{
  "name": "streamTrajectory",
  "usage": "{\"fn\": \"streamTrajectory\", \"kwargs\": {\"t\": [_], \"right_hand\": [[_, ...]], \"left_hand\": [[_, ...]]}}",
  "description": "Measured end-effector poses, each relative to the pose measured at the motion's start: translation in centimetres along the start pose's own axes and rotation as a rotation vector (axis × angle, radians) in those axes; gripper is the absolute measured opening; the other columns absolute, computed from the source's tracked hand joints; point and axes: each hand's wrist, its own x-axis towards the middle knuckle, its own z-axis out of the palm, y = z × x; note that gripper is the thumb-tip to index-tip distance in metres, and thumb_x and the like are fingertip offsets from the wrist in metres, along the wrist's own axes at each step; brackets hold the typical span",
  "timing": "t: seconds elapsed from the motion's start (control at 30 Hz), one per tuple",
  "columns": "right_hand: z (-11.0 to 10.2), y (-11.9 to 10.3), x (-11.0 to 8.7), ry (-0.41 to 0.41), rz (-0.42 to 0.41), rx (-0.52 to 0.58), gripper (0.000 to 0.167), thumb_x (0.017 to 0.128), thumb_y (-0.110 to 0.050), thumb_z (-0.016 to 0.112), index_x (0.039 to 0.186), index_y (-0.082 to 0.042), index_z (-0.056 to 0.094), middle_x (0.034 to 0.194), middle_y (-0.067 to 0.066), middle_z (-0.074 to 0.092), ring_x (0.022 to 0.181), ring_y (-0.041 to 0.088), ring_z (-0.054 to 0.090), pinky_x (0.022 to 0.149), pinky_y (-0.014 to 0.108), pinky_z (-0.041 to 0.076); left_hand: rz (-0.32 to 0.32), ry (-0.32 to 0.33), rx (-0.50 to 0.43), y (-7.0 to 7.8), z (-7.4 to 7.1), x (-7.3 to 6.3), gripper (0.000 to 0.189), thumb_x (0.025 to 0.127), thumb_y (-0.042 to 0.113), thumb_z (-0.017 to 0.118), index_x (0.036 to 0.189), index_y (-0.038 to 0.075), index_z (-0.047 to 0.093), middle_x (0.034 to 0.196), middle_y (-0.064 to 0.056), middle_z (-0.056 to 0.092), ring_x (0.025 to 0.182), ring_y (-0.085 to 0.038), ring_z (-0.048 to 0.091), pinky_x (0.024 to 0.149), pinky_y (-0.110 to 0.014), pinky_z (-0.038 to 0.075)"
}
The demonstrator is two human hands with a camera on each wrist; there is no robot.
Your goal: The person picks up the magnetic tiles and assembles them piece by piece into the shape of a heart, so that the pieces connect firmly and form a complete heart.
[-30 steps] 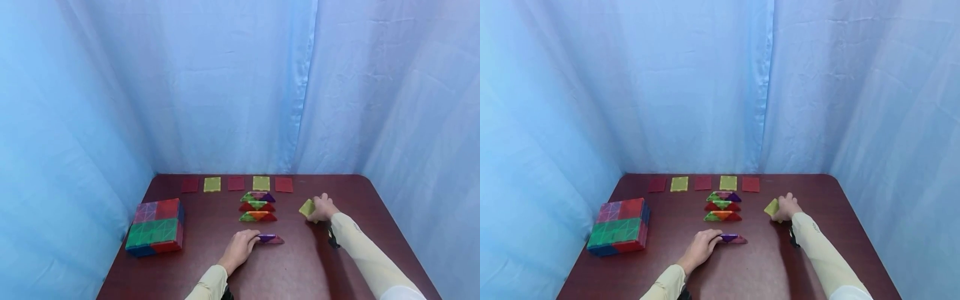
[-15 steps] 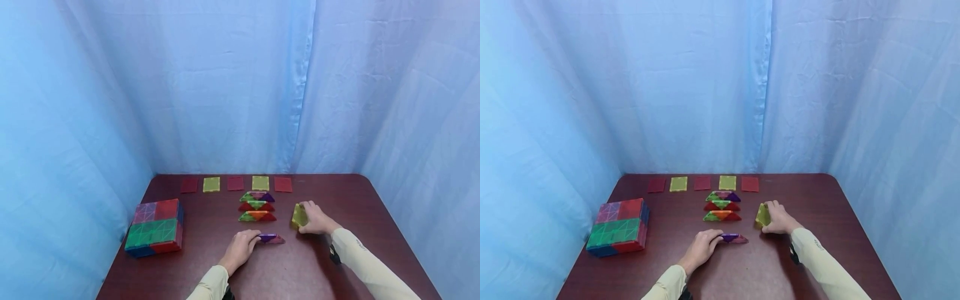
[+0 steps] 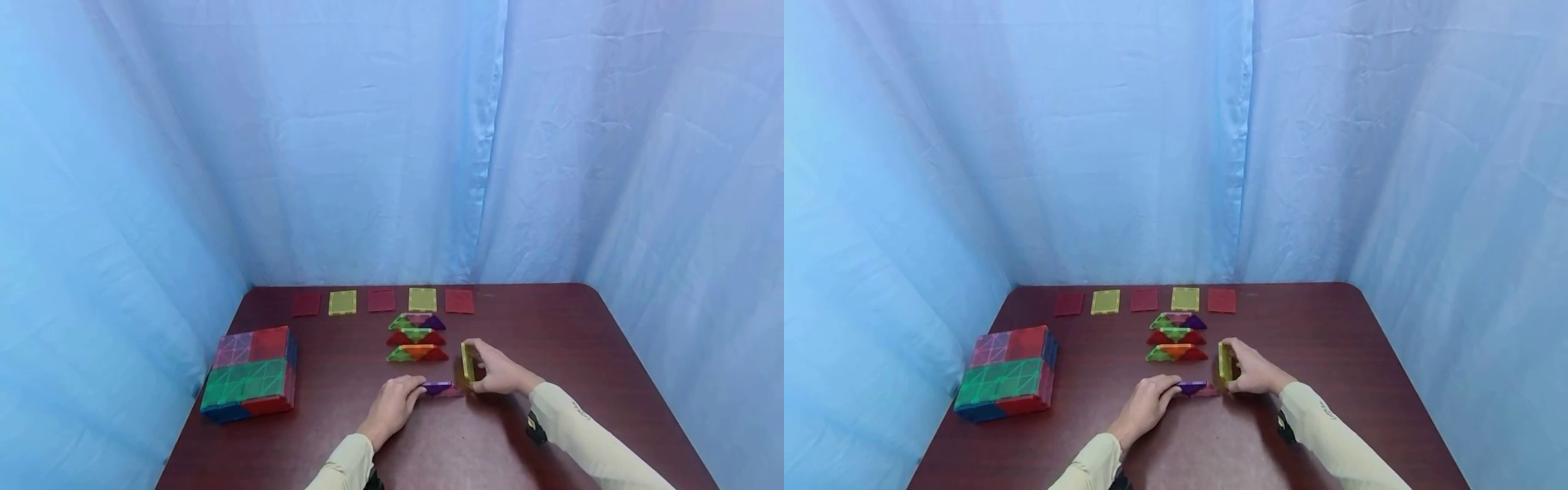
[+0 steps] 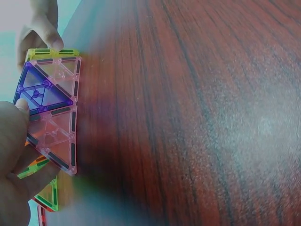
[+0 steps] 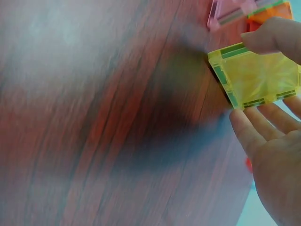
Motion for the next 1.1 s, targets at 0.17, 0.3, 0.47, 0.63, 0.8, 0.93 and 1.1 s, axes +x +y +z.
{"fn": "streamTrajectory", "kwargs": {"t": [0.17,0.3,0.47,0.63,0.8,0.93,1.1], "right_hand": [[0.7,-1.2,0.3,-0.016,-0.043,-0.018,0.085,0.072,-0.008,0.085,0.143,-0.003,0.04,0.135,0.012,0.055,0.128,0.031,0.057,0.101,0.051,0.053],[0.8,-1.8,0.3,-0.022,-0.088,-0.048,0.085,0.07,-0.008,0.084,0.143,-0.005,0.042,0.134,0.008,0.056,0.126,0.029,0.057,0.1,0.051,0.053],[0.7,-2.0,0.3,-0.033,-0.051,-0.09,0.094,0.073,-0.02,0.089,0.151,-0.004,0.038,0.142,0.011,0.053,0.131,0.031,0.054,0.105,0.053,0.049],[0.5,-2.1,0.1,-0.053,-0.021,-0.097,0.095,0.076,-0.031,0.09,0.152,-0.006,0.039,0.144,0.011,0.052,0.132,0.032,0.053,0.107,0.054,0.047],[0.5,-2.1,0.0,-0.051,-0.017,-0.091,0.092,0.078,-0.032,0.089,0.152,-0.008,0.041,0.141,0.01,0.053,0.132,0.032,0.054,0.106,0.053,0.048],[0.5,-2.1,0.0,-0.048,-0.017,-0.095,0.091,0.078,-0.03,0.089,0.152,-0.009,0.041,0.141,0.01,0.054,0.131,0.032,0.054,0.106,0.052,0.048],[0.5,-2.1,0.0,-0.043,-0.025,-0.101,0.09,0.078,-0.031,0.089,0.151,-0.008,0.042,0.141,0.01,0.054,0.13,0.032,0.055,0.106,0.052,0.048]], "left_hand": [[0.011,0.011,0.005,0.0,0.1,0.1,0.018,0.1,0.02,0.065,0.113,0.013,0.075,0.103,0.002,0.076,0.094,-0.007,0.071,0.082,-0.025,0.058],[0.035,0.029,0.003,0.1,0.2,0.2,0.018,0.099,0.017,0.067,0.113,0.01,0.075,0.102,0.001,0.075,0.093,-0.009,0.071,0.082,-0.026,0.059],[0.025,0.015,-0.002,0.1,0.2,0.1,0.016,0.099,0.018,0.066,0.112,0.012,0.074,0.101,0.001,0.074,0.093,-0.008,0.07,0.082,-0.025,0.058],[0.006,-0.005,-0.008,0.1,0.2,0.0,0.017,0.1,0.018,0.064,0.113,0.011,0.073,0.103,0.001,0.074,0.094,-0.008,0.07,0.083,-0.025,0.058],[-0.008,-0.03,-0.005,0.2,-0.1,0.0,0.021,0.102,0.018,0.061,0.118,0.009,0.073,0.106,0.0,0.074,0.098,-0.01,0.07,0.086,-0.027,0.058],[-0.028,-0.034,-0.02,0.1,-0.6,0.0,0.025,0.103,0.019,0.059,0.12,0.009,0.072,0.109,0.0,0.074,0.1,-0.012,0.07,0.087,-0.03,0.058],[-0.045,0.078,0.004,-0.8,-1.2,0.1,0.022,0.102,0.019,0.059,0.114,0.008,0.074,0.104,-0.001,0.074,0.097,-0.016,0.069,0.086,-0.034,0.058]]}}
